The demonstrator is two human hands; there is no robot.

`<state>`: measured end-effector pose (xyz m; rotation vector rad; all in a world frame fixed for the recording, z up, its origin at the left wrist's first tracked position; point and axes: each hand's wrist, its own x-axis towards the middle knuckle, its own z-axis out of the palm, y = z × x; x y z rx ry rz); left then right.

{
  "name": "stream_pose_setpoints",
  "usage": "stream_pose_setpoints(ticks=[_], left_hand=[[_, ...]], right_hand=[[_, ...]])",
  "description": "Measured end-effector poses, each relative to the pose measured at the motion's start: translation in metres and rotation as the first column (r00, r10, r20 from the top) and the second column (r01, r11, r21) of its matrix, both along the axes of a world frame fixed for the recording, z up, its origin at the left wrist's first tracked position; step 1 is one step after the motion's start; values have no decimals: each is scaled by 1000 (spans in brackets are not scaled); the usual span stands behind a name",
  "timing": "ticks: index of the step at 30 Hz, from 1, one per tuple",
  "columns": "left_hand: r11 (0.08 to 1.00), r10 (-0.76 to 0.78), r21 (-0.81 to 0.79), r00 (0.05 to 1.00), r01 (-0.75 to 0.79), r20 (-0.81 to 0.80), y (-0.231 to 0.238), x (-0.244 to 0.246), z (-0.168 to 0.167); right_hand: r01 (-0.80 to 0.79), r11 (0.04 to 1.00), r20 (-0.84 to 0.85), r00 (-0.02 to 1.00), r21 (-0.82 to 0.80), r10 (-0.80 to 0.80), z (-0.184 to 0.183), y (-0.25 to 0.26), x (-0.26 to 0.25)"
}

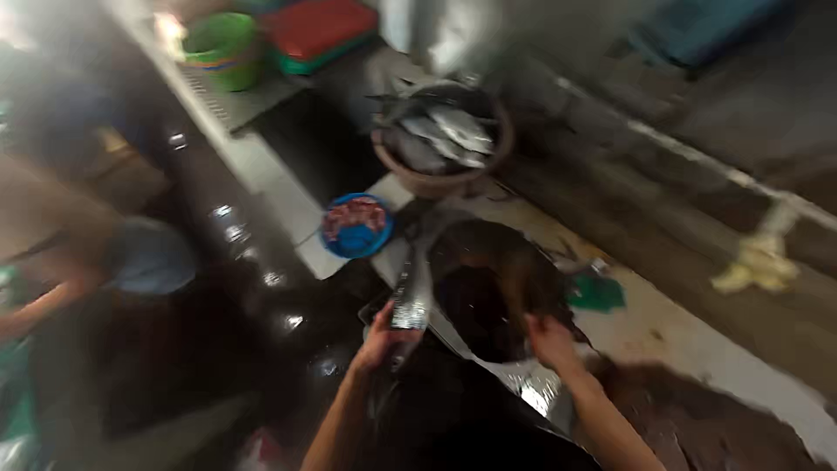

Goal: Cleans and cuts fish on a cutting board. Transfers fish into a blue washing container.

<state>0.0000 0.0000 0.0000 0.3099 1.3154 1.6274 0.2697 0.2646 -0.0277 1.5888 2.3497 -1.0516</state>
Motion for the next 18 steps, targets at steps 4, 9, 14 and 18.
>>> stream_pose_setpoints(ticks=[4, 9, 14, 18], left_hand=[[989, -149, -22, 985, 148, -85, -1, -14, -5], [898, -439, -56, 881, 437, -174, 2, -33, -15], [906, -315, -204, 913, 370, 258, -1, -34, -44], [888, -390, -124, 868, 443, 306, -1, -44, -53]], right_hand=[[-95, 864, -144, 989, -495, 26, -20, -21, -33], [167, 863, -81, 969, -477, -232, -40, -3, -16], [258, 958, -95, 958, -124, -271, -9, 25, -17], [209, 974, -621, 776, 91, -109, 54, 14, -40]])
